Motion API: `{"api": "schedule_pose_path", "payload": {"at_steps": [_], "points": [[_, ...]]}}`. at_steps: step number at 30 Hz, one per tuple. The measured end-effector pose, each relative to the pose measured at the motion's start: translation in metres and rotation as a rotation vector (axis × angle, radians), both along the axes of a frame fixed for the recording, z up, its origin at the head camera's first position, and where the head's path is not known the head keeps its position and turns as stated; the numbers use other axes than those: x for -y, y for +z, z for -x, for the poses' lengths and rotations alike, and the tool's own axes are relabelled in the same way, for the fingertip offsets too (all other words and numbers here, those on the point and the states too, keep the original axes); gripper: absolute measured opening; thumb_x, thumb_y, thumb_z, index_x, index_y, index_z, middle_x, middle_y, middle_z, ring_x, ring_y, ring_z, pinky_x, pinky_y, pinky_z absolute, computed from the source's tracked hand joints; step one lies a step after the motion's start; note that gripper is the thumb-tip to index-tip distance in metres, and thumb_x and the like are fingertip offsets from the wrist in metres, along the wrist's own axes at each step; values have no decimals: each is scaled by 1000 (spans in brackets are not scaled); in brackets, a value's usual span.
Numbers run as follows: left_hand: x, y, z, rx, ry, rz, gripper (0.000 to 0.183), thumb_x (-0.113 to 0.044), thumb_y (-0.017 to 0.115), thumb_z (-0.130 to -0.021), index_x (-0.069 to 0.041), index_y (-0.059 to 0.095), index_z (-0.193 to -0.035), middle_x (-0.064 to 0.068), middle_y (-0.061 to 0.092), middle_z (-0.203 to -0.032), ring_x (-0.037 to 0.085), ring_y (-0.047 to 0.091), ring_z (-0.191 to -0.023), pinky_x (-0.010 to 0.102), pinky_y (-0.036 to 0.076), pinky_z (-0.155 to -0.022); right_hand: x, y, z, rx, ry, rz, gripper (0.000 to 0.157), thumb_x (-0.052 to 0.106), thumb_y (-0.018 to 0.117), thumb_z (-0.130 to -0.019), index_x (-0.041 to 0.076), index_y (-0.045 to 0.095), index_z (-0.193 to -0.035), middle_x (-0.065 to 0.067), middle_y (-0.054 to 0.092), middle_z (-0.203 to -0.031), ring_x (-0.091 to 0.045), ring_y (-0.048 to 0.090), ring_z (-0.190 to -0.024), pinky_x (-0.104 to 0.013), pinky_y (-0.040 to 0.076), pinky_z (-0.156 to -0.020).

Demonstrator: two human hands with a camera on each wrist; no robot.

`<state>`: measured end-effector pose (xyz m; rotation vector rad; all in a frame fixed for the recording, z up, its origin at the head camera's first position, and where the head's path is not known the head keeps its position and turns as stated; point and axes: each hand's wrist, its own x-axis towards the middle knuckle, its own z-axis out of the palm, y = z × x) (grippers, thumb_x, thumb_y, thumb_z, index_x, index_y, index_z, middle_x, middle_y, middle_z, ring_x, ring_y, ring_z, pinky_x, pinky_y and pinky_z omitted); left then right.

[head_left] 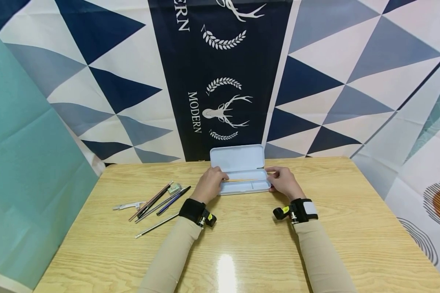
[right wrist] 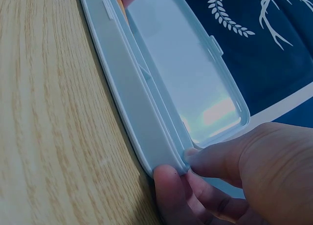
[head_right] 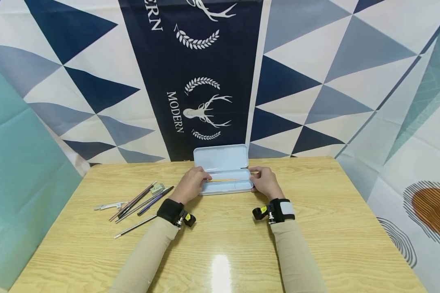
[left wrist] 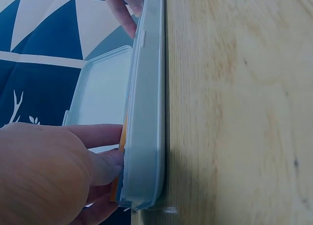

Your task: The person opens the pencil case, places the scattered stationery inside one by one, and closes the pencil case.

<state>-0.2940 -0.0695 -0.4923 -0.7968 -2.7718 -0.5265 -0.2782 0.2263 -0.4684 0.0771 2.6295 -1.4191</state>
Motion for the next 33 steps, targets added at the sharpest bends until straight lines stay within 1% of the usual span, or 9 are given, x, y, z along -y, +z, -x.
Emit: {"api": "schedule_pose_path", "payload": {"at_steps": [1,4,6,8,12,17,21,26,33], "points": [[1,-4,3,-3,-4,2,23,2,74,-103,-10,89,-116,9,81,-109,26,75,-105,39,65,-97,0,0,0,0,0,-2,45,3,58,-113,-4,60,-157,-21,66,-109,-12,67,-68,-22,62,-63],[3,-27,21,-30,-20,0,24,0,77,-102,-15,90,-115,7,80,-107,23,74,-102,35,64,-94,1,1,0,-1,0,-13,45,4,58,-113,-4,60,-157,-21,66,-111,-12,67,-68,-23,62,-63],[0,-22,21,3,-17,0,26,4,79,-98,-14,90,-114,9,81,-107,26,75,-101,38,65,-93,1,1,1,-2,1,-16,45,4,58,-113,-4,60,-157,-22,66,-111,-12,67,-68,-23,62,-63],[0,-34,31,1,-27,-9,29,6,78,-98,-15,90,-114,8,80,-105,26,75,-100,38,65,-94,1,1,1,-4,3,-20,45,4,57,-113,-4,60,-157,-22,66,-111,-11,67,-68,-23,62,-63],[2,-44,39,13,-43,6,34,7,77,-98,-18,90,-116,4,80,-105,24,77,-101,38,65,-95,0,1,1,-9,7,-25,45,4,58,-113,-5,60,-156,-23,66,-111,-11,67,-67,-23,62,-63],[4,-46,42,10,-66,37,40,8,76,-97,-22,90,-119,2,81,-106,20,78,-101,34,66,-93,1,0,1,-14,5,-17,44,3,58,-113,-6,60,-156,-22,67,-109,-10,67,-66,-23,62,-62],[6,-45,42,35,-73,35,47,11,74,-96,-24,90,-122,1,82,-110,18,78,-105,33,66,-96,1,0,1,-13,1,-8,44,2,58,-113,-7,60,-156,-21,67,-108,-10,67,-66,-23,62,-62],[6,-43,42,75,-70,49,48,11,73,-97,-23,88,-128,3,83,-115,19,79,-112,34,66,-101,0,-1,2,-13,2,-7,44,2,58,-113,-6,60,-156,-21,67,-109,-10,68,-66,-23,63,-62],[2,-41,41,134,-62,32,42,10,73,-97,-18,89,-124,4,85,-119,19,80,-116,35,65,-105,0,-2,2,-7,4,-10,44,2,59,-113,-5,60,-157,-21,66,-109,-12,67,-69,-23,63,-63]]}}
